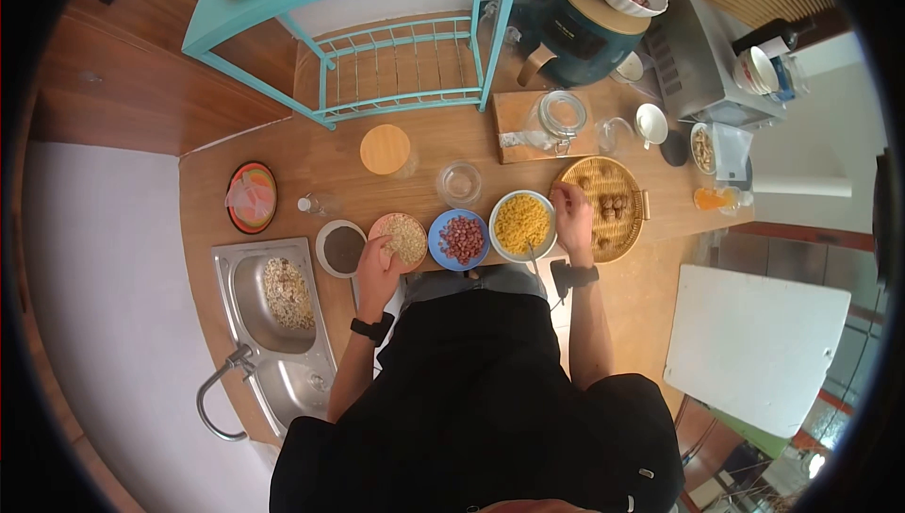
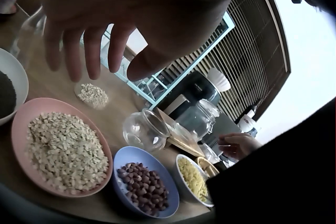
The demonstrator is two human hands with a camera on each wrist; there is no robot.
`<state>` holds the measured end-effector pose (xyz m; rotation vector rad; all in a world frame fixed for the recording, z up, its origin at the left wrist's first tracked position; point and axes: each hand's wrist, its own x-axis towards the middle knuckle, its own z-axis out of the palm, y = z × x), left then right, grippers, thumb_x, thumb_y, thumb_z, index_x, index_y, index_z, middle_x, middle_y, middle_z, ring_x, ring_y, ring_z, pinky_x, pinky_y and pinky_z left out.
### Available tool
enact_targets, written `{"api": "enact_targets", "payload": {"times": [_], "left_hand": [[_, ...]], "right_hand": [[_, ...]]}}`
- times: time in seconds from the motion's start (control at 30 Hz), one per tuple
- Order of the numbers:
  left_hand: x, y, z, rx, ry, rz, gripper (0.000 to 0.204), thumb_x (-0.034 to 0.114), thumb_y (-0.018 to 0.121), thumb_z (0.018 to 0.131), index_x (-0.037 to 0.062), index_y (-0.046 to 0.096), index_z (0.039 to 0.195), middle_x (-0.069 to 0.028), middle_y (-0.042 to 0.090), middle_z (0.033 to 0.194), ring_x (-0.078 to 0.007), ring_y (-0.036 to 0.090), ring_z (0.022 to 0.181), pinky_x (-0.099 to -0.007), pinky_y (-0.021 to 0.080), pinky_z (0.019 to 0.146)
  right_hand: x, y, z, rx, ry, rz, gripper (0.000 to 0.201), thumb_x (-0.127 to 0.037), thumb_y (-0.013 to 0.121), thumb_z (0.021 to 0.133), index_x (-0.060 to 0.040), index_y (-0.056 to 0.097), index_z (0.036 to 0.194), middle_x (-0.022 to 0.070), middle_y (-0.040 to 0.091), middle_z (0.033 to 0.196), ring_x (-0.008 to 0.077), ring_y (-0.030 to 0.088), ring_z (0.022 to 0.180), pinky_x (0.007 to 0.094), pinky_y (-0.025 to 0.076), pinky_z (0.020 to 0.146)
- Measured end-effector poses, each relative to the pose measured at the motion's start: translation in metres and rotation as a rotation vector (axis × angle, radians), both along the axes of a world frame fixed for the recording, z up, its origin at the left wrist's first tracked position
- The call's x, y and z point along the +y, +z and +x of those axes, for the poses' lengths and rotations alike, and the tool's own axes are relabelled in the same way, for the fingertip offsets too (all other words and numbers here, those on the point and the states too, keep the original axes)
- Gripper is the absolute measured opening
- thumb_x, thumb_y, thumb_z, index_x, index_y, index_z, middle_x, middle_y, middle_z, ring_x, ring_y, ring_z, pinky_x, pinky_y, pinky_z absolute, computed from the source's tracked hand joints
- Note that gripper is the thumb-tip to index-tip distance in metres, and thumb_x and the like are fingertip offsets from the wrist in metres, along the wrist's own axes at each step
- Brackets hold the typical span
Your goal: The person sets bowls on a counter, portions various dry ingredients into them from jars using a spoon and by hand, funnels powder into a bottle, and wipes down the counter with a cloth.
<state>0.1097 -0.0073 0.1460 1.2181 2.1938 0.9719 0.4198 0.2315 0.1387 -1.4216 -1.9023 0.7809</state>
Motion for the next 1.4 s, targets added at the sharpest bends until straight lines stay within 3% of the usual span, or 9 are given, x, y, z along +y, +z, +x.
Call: {"api": "enact_targets", "payload": {"times": [0.27,0.4,0.47,0.6,0.77,0.93,1.03,1.17,1.4], "left_hand": [[-0.007,0.014,0.076,-0.018,0.056,-0.152,0.033,0.01,0.065,0.086,0.0017,0.06,0.118,-0.0188,0.064,0.113,-0.0349,0.063,0.107,-0.0419,0.05,0.091],[-0.019,0.012,0.097,-0.03,0.053,-0.197,0.034,0.01,0.066,0.086,0.0019,0.06,0.119,-0.0181,0.064,0.114,-0.0341,0.063,0.107,-0.0416,0.05,0.091],[-0.017,0.011,0.106,-0.034,0.05,-0.218,0.034,0.01,0.066,0.086,0.0021,0.06,0.119,-0.0178,0.064,0.114,-0.0339,0.063,0.107,-0.0415,0.05,0.091],[-0.015,0.009,0.125,-0.05,0.001,-0.285,0.035,0.01,0.065,0.086,0.0025,0.06,0.12,-0.0171,0.064,0.115,-0.0332,0.064,0.106,-0.0415,0.051,0.092],[0.004,0.012,0.139,-0.079,-0.118,-0.24,0.036,0.006,0.066,0.086,0.0014,0.061,0.121,-0.0162,0.065,0.113,-0.0297,0.065,0.105,-0.0391,0.051,0.092],[0.048,0.027,0.15,-0.331,-0.269,-0.1,0.034,0.006,0.066,0.088,0.0016,0.06,0.121,-0.0161,0.065,0.114,-0.0305,0.065,0.105,-0.0374,0.05,0.091],[0.068,0.037,0.156,-0.271,-0.425,-0.005,0.034,0.006,0.066,0.088,0.0012,0.06,0.121,-0.0156,0.066,0.113,-0.029,0.065,0.106,-0.0369,0.05,0.092],[0.072,0.049,0.168,-0.343,-0.458,0.012,0.034,0.007,0.066,0.089,0.0011,0.06,0.122,-0.0153,0.066,0.113,-0.0283,0.065,0.106,-0.037,0.05,0.093],[0.059,0.049,0.18,-0.522,-0.363,0.04,0.033,0.008,0.066,0.09,0.0005,0.06,0.121,-0.0155,0.066,0.115,-0.028,0.066,0.107,-0.0378,0.05,0.094]], "right_hand": [[0.029,-0.011,0.052,0.114,-0.01,-0.05,0.013,-0.006,0.06,0.094,-0.0003,0.068,0.102,0.0175,0.068,0.09,0.0299,0.068,0.073,0.0356,0.053,0.064],[0.025,-0.036,0.097,0.066,-0.062,-0.103,0.013,-0.006,0.06,0.094,0.0002,0.068,0.101,0.0179,0.068,0.089,0.0301,0.068,0.076,0.0355,0.054,0.066],[0.018,-0.042,0.112,0.001,-0.052,0.005,0.013,-0.004,0.059,0.094,0.0001,0.068,0.101,0.0177,0.068,0.087,0.0312,0.068,0.076,0.0364,0.054,0.066],[0.0,-0.064,0.149,-0.049,-0.118,-0.151,0.015,-0.002,0.059,0.092,0.0011,0.067,0.104,0.0167,0.068,0.083,0.0321,0.066,0.074,0.038,0.053,0.065],[-0.026,-0.068,0.169,-0.076,-0.196,-0.178,0.028,-0.005,0.059,0.093,0.0008,0.06,0.121,0.0187,0.064,0.11,0.027,0.068,0.079,0.0367,0.055,0.066],[-0.048,-0.044,0.169,-0.052,-0.369,-0.144,0.026,-0.006,0.059,0.094,0.0005,0.061,0.12,0.0181,0.064,0.11,0.0282,0.069,0.082,0.0369,0.056,0.067],[-0.06,-0.05,0.175,-0.04,-0.279,-0.184,0.02,-0.006,0.061,0.093,-0.003,0.066,0.112,0.0185,0.064,0.107,0.031,0.069,0.077,0.0373,0.056,0.067],[-0.059,-0.038,0.162,-0.461,-0.09,-0.096,0.041,-0.009,0.069,0.079,-0.0118,0.063,0.12,0.0168,0.056,0.119,0.038,0.058,0.109,0.0463,0.053,0.089],[-0.029,-0.064,0.143,-0.749,0.115,-0.161,0.045,-0.021,0.078,0.078,-0.0149,0.06,0.118,0.0226,0.053,0.121,0.0457,0.057,0.106,0.0497,0.055,0.08]]}}
